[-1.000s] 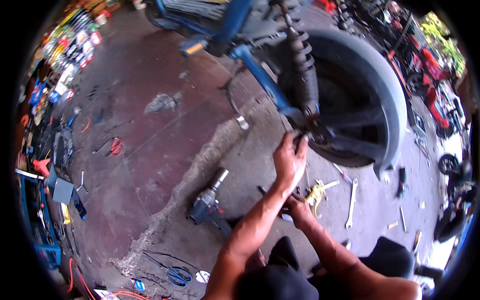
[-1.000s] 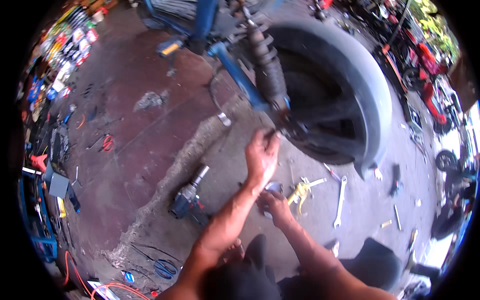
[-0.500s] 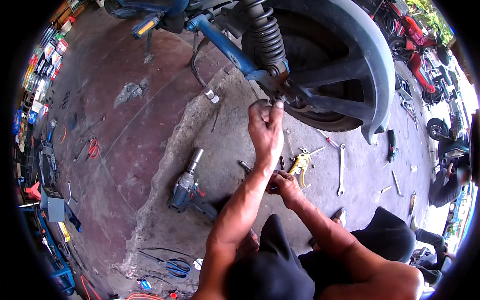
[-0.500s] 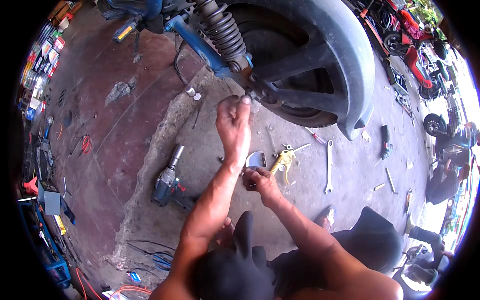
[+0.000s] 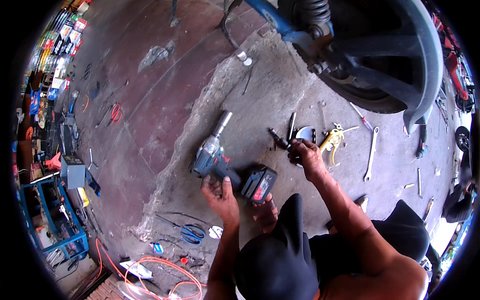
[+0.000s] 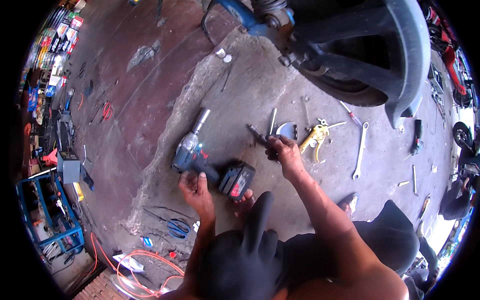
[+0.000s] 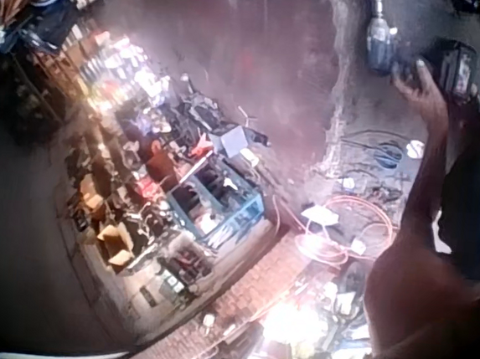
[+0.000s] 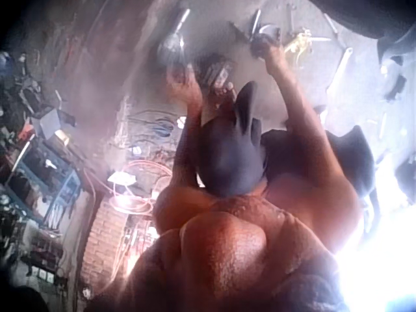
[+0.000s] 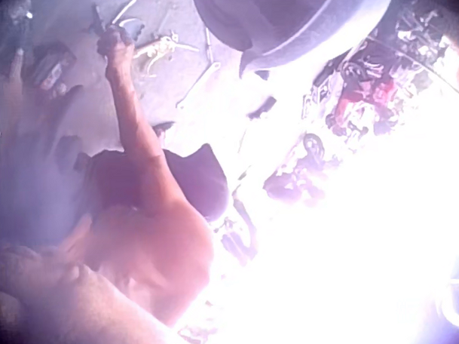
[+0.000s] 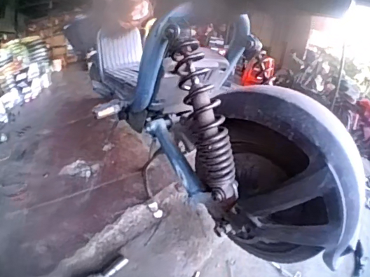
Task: The person unfastens the rear wheel nut of an electric scooter using a cordless impact wrench, then disassembles the brake and axle hardware by hand.
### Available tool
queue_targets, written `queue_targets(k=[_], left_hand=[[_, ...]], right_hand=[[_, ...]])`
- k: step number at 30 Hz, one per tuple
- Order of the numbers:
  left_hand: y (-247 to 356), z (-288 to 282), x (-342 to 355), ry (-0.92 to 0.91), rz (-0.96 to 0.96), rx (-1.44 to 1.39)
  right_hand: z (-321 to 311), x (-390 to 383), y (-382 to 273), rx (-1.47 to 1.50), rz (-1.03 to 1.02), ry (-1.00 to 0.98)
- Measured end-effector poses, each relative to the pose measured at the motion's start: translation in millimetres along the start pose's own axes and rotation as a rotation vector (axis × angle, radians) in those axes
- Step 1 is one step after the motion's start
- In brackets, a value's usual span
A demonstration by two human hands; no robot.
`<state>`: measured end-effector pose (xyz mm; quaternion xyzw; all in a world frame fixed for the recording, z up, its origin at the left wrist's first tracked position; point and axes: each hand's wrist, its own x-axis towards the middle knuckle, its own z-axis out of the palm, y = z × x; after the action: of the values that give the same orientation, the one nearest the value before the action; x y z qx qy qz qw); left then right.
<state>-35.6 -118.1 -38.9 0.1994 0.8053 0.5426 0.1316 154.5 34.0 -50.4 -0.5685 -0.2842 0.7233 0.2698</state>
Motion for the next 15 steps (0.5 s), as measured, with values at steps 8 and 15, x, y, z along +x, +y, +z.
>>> queue_targets(k=[8, 15], left_hand=[[-36, 25, 17, -0.046, -0.296, -0.187], [41, 38, -22, -0.210, -0.184, -0.368]], right_hand=[[75, 6, 6, 0.010, 0.040, -0.179], [107, 1, -60, 0.395, -0.032, -0.322]])
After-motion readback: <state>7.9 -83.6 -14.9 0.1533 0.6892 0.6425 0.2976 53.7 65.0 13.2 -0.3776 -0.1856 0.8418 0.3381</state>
